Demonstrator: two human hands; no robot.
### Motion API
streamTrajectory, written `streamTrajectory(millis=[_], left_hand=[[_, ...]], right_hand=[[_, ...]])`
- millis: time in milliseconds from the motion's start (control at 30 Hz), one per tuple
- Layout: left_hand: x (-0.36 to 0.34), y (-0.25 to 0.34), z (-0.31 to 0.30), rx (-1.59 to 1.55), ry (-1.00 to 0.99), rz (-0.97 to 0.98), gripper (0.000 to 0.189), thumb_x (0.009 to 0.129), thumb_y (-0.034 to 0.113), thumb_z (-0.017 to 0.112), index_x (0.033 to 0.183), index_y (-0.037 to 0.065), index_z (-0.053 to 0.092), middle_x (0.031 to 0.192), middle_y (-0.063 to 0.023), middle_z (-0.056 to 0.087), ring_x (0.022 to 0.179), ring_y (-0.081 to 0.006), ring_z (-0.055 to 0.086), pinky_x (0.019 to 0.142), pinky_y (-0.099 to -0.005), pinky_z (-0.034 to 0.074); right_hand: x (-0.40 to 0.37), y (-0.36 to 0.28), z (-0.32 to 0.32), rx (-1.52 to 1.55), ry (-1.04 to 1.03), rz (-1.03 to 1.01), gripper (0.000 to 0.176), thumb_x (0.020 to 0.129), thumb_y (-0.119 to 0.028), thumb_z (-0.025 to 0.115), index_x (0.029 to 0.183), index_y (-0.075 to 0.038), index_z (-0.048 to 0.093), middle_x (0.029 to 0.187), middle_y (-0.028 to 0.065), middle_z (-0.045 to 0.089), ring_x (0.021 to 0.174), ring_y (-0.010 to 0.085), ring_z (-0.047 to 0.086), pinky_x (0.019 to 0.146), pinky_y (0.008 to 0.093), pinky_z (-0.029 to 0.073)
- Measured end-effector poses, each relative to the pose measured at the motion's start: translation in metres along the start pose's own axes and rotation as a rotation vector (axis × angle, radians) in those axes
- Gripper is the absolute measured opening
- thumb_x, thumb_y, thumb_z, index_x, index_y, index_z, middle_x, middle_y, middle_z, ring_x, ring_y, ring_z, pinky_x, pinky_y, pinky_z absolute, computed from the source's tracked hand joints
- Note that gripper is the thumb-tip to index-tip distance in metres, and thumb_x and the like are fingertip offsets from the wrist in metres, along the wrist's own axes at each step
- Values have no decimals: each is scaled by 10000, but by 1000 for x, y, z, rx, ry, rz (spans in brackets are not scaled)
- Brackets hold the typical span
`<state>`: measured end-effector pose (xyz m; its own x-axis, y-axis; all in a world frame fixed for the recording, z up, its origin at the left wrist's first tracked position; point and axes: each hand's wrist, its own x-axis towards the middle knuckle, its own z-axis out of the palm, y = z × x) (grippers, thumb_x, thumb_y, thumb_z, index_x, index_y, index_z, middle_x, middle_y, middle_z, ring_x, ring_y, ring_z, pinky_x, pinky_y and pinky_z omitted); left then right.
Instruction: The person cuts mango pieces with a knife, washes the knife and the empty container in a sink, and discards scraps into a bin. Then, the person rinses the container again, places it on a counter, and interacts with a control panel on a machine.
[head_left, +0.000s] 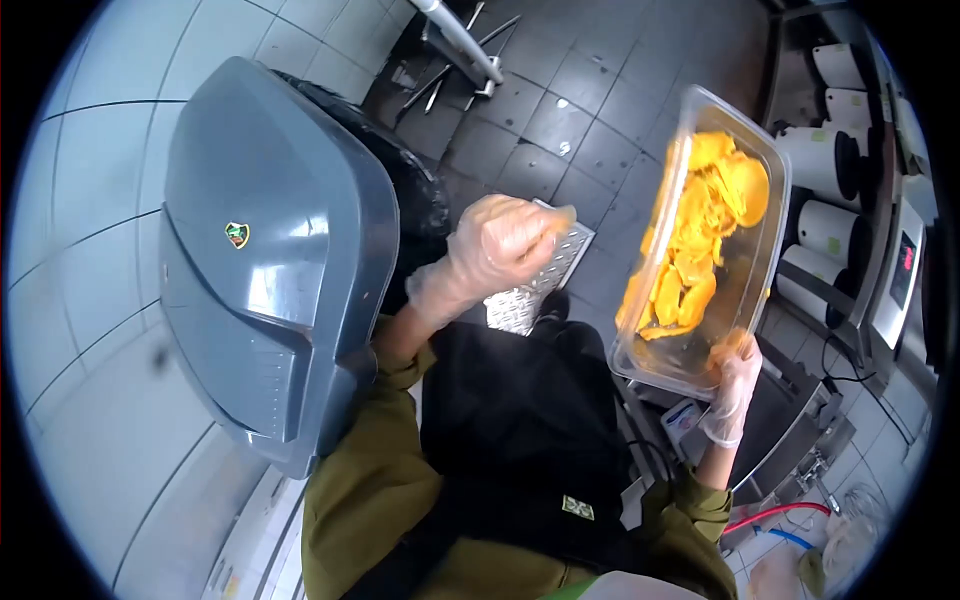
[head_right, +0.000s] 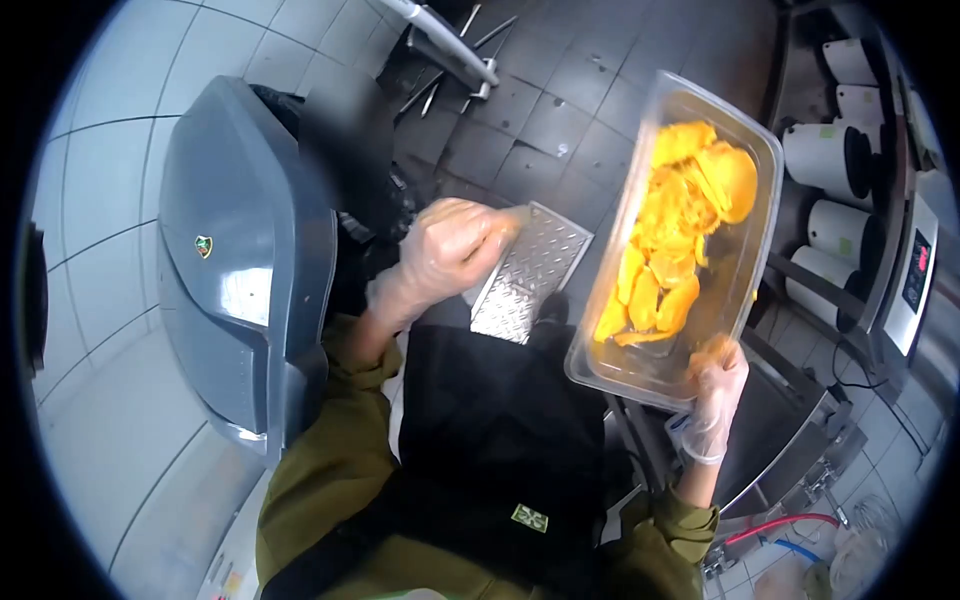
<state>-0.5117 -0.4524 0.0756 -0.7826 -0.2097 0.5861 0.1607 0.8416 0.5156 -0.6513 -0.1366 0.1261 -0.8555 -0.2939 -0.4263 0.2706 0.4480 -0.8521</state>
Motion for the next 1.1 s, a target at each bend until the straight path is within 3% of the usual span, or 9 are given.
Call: streamTrajectory(millis=[200, 333, 367, 433, 600, 833, 933, 1033, 1100], left_hand=[[48, 44, -170, 213, -77, 6, 190, 643, 24, 647, 831, 44, 632, 679, -55, 589, 613, -223, 583, 581, -315, 464], [49, 93, -240, 209, -590, 163, 396, 723, 324, 608, 999, 41, 593, 907, -103, 576, 837, -270, 565, 742, -385, 458], [85, 10, -247, 94, -705, 129, 471, 717, 401, 601, 1025, 46, 583, 919, -98, 578, 863, -273, 566, 765, -386, 451], [79, 18, -258, -16, -881, 10, 637, 686, 572, 565, 1051, 50, 575, 953, -98, 585, 925, -281, 564, 820, -397, 431], [29, -111, -256, -41, -1021, -974, 254, 850, 240, 519, 999, 47, 592, 946, -117, 619, 857, -234, 603, 758, -306, 472], [-49, -167, -262, -380, -588, -1326, 238, 893, 208, 479, 972, 16, 594, 844, -33, 625, 776, -101, 573, 713, -246, 462], [-62, -180, -265, -244, -707, -1245, 211, 900, 158, 448, 936, 17, 601, 822, -28, 613, 757, -94, 557, 704, -232, 457], [-65, -183, -269, -299, -585, -1051, 178, 887, 115, 450, 907, 14, 596, 812, -46, 613, 741, -103, 557, 697, -250, 457], [-58, -174, -262, -254, -742, -1182, 176, 882, 130, 467, 912, 18, 599, 805, -51, 616, 744, -117, 562, 713, -248, 458]], right_hand=[[-21, -41, 71, -85, -519, -85, 103, 674, -70, 520, 685, -72, 418, 611, -23, 419, 556, 68, 412, 469, 205, 349], [-74, -64, 142, 339, -972, 121, 95, 662, -39, 497, 666, -67, 407, 585, 1, 406, 517, 101, 413, 434, 240, 335], [-26, -79, 211, 492, -1087, 365, 79, 673, -39, 491, 666, -64, 417, 587, 8, 415, 507, 113, 416, 420, 247, 334], [-44, -59, 241, 712, -1299, 686, 62, 696, -41, 480, 666, -55, 428, 587, 28, 425, 493, 133, 420, 390, 243, 331], [-54, -26, 374, 910, -1179, 1746, 68, 737, -54, 454, 741, 12, 471, 656, 97, 432, 476, 132, 395, 321, 164, 292], [-61, -26, 420, 993, -1199, 1688, 97, 722, -49, 472, 783, 13, 429, 651, 74, 414, 479, 102, 400, 314, 147, 283], [-60, -16, 436, 964, -1212, 1794, 106, 721, -69, 498, 657, -19, 431, 597, 55, 409, 460, 103, 416, 312, 148, 270], [-64, -44, 430, 731, -930, 1440, 133, 711, -48, 505, 628, -48, 401, 586, 50, 407, 453, 100, 408, 310, 150, 266], [-55, -7, 435, 983, -1226, 1764, 134, 709, -53, 508, 628, -48, 402, 577, 62, 401, 450, 109, 405, 297, 164, 275]])
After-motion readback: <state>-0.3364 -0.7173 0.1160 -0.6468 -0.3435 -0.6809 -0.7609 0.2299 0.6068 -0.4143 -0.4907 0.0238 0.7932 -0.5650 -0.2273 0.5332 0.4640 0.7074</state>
